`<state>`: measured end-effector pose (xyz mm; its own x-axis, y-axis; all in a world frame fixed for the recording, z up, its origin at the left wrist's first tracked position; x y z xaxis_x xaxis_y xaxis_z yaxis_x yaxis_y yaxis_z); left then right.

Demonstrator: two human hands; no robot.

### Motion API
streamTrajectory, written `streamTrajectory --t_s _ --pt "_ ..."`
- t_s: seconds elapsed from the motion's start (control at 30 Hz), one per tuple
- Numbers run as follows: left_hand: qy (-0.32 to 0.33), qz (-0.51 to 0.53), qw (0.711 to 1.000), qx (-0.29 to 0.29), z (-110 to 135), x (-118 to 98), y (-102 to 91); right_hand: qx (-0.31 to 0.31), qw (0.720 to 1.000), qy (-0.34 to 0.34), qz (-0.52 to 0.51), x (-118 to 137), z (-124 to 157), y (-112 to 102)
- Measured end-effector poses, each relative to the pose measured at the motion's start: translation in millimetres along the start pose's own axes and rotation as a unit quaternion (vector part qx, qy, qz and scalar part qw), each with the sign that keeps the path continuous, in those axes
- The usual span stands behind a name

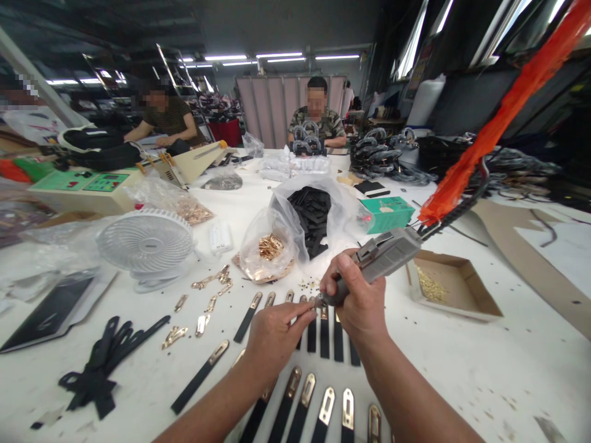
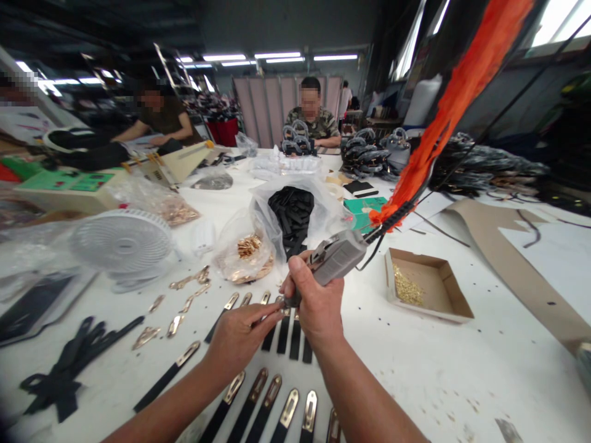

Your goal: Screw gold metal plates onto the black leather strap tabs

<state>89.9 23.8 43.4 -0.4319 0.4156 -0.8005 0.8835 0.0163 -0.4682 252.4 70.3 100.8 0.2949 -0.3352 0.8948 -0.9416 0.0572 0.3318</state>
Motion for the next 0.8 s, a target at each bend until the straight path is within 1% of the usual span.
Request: streamTrajectory --t_s 0.17,0.47,0.6,0.7,0.8 --pt "0.001 -0.004 1.000 0.001 0.0 -1.0 0.3 -0.004 1.000 -0.008 -0.013 4.5 1.3 1.1" --pt "-0.023 -0.011 1.000 0.001 -1.7 -5.3 0.6 -0.003 1.000 0.000 -0.003 3.2 1.8 1.6" --pt "-0.034 -0.051 0.998 0.006 -2.3 -2.4 0.2 -0.004 1.000 0.009 0.014 0.6 1.5 -1.4" --pt "-0.001 -0.131 0.991 0.015 -2.4 -1.5 -1.0 -0.018 0.999 0.010 0.031 0.7 -0.5 -6.4" --pt "0.059 -0.204 0.975 0.066 -1.0 -3.4 5.1 -0.041 0.998 -0.001 0.044 2.2 -3.7 -12.3"
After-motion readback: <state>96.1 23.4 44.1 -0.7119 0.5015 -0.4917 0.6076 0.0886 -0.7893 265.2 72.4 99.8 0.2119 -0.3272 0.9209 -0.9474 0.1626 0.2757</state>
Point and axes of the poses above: each hand's wrist, its own z-axis away from the middle knuckle, its own y-axis out of the palm, x = y × z, the point moved 7 cm from there along -z, towards the middle knuckle, and after that the axes turned 15 degrees about z, right-handed, at the moved point
